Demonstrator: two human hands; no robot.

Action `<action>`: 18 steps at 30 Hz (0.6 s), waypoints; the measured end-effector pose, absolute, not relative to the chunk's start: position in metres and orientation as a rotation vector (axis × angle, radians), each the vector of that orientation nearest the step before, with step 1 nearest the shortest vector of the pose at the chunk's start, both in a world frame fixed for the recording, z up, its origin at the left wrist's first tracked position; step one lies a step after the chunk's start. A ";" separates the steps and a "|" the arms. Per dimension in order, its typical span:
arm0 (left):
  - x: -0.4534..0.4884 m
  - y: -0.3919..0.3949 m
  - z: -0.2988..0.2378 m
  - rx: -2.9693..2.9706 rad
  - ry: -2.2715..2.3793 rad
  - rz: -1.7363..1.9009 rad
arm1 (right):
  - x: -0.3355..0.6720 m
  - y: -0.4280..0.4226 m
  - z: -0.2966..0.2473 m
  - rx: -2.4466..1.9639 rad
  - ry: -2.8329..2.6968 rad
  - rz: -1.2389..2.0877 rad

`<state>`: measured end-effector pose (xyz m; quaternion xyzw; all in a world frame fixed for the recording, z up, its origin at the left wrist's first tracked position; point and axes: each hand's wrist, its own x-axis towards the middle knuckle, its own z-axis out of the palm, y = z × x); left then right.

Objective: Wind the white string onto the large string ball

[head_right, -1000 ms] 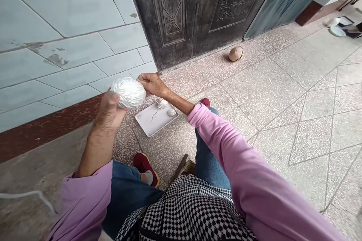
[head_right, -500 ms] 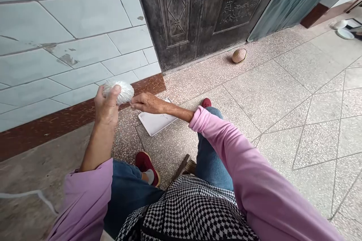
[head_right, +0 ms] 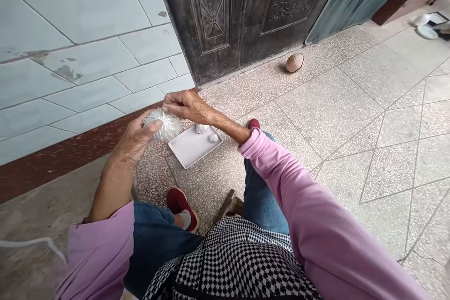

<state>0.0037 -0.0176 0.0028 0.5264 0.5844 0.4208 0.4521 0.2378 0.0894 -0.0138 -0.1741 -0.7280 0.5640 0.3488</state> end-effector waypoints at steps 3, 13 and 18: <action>0.007 -0.023 0.013 1.178 1.303 0.966 | 0.238 0.090 -0.013 -0.493 -1.900 1.499; 0.007 -0.029 0.005 1.081 1.081 1.156 | 0.212 0.100 -0.031 -0.555 -1.764 1.586; 0.007 -0.016 -0.013 0.885 1.097 1.444 | 0.210 0.080 -0.019 -0.806 -1.951 1.396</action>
